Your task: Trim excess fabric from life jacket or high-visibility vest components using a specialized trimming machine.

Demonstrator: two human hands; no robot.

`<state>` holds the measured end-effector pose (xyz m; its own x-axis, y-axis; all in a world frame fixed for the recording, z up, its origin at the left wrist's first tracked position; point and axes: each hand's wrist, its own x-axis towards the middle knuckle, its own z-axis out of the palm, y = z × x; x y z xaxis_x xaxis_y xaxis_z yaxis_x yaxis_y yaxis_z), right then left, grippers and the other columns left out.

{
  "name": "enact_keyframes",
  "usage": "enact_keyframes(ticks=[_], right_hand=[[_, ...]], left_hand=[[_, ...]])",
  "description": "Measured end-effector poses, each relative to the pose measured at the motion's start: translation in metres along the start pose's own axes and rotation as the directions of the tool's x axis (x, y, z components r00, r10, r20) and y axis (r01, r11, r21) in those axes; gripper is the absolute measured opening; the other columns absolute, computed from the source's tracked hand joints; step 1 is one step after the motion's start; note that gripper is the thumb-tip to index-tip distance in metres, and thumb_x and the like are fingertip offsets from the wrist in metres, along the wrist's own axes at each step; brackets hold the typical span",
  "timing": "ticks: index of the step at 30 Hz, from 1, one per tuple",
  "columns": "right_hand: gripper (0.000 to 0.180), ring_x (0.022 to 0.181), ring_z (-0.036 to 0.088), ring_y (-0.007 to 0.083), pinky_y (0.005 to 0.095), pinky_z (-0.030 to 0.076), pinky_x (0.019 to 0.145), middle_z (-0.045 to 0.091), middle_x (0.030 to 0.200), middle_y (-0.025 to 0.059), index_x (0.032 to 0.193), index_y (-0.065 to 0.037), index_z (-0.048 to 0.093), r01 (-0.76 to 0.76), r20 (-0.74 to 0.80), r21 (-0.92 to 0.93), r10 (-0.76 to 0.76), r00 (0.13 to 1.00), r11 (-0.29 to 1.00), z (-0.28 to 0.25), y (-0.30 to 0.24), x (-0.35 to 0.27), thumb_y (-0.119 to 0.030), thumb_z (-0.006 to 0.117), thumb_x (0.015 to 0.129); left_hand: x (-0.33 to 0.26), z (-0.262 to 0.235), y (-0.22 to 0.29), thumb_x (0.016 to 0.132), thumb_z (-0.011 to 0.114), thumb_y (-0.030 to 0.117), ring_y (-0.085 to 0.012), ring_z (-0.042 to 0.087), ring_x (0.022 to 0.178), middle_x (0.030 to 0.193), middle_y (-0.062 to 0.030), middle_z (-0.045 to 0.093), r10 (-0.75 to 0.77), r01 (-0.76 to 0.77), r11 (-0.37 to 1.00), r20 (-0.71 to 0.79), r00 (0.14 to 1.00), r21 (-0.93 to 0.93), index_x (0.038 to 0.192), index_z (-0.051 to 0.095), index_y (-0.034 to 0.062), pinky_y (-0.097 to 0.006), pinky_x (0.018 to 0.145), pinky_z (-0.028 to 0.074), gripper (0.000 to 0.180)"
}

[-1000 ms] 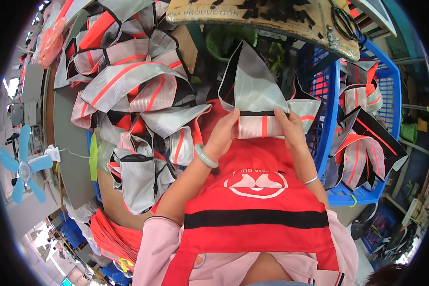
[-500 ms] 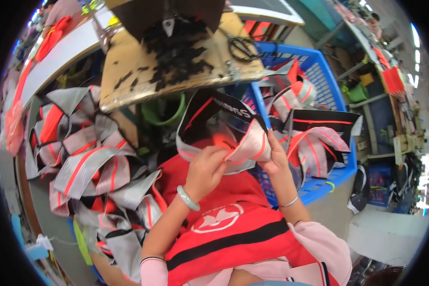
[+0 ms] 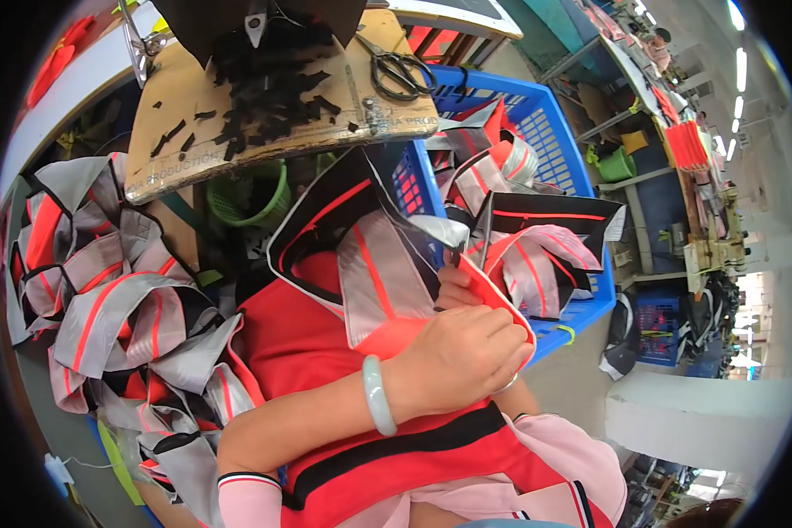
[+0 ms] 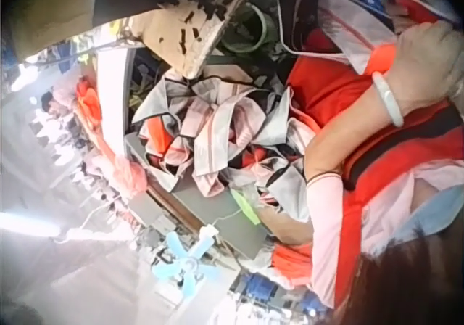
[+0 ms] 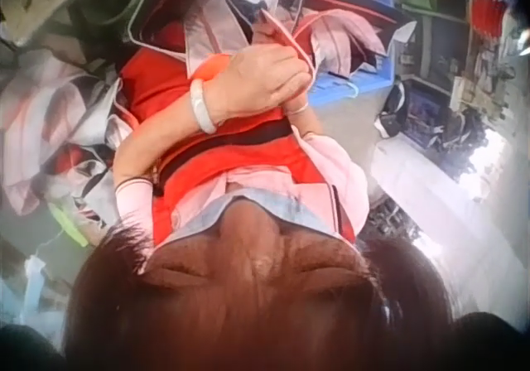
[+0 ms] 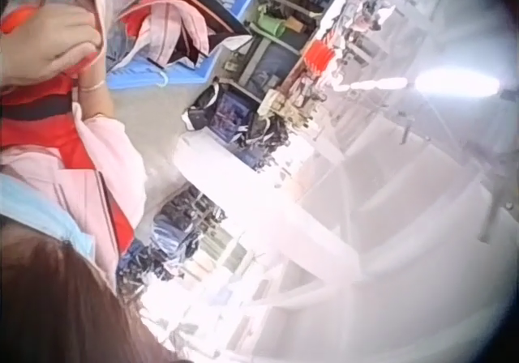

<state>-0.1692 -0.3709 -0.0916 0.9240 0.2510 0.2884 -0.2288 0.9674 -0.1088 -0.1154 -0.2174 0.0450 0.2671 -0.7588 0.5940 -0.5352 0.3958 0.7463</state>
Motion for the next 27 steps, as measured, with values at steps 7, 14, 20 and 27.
enact_keyframes(ticks=[7, 14, 20, 27], right_hand=[[0.040, 0.096, 0.068, 0.0263, 0.0373, 0.058, 0.084, 0.064, 0.114, 0.0192, 0.125, 0.003, 0.051, 0.116, -0.430, 0.199, -0.019, 0.903, 0.973, 0.072, 0.025, 0.024, -0.028, 0.047, 0.100], [0.033, 0.076, 0.068, 0.0192, 0.0279, 0.058, 0.063, 0.067, 0.096, 0.0128, 0.122, -0.002, 0.054, -0.047, -0.823, -0.067, -0.028, 0.567, 0.997, 0.064, 0.055, 0.021, -0.025, 0.049, 0.099], [0.042, 0.099, 0.060, 0.0167, 0.0312, 0.049, 0.085, 0.059, 0.118, 0.0125, 0.128, 0.003, 0.050, -0.391, -0.403, -0.908, -0.563, 0.722, 0.149, 0.071, 0.011, 0.015, -0.028, 0.045, 0.100], [0.048, 0.087, 0.064, 0.0240, 0.0375, 0.049, 0.084, 0.066, 0.090, 0.0139, 0.100, -0.002, 0.067, 0.275, 0.172, -0.810, 0.238, 0.956, -0.519, 0.142, 0.046, 0.074, -0.048, 0.063, 0.085]], left_hand=[[-0.046, -0.060, -0.023, 0.069, 0.081, 0.027, -0.0345, 0.049, 0.120, 0.129, -0.0146, 0.051, -0.022, 0.164, 0.935, -0.413, 0.911, 0.314, 0.130, 0.051, 0.0071, -0.043, 0.099, 0.040, 0.071], [-0.028, -0.085, -0.039, 0.069, 0.078, 0.031, -0.0258, 0.058, 0.093, 0.090, -0.0054, 0.059, -0.184, 0.190, 0.949, -0.046, 0.982, 0.253, 0.090, 0.064, 0.0106, -0.041, 0.088, 0.043, 0.033], [-0.050, -0.061, -0.054, 0.077, 0.077, 0.021, -0.0232, 0.053, 0.051, 0.062, -0.0090, 0.057, -0.390, 0.411, 0.911, -0.268, 0.881, 0.027, 0.076, 0.060, 0.0021, -0.032, 0.049, 0.041, 0.026], [-0.066, -0.074, -0.065, 0.079, 0.071, 0.031, -0.0322, 0.058, 0.058, 0.064, -0.0157, 0.058, -0.663, 0.673, 0.736, -0.122, 0.739, 0.078, 0.075, 0.060, 0.0012, -0.039, 0.054, 0.043, 0.032]])
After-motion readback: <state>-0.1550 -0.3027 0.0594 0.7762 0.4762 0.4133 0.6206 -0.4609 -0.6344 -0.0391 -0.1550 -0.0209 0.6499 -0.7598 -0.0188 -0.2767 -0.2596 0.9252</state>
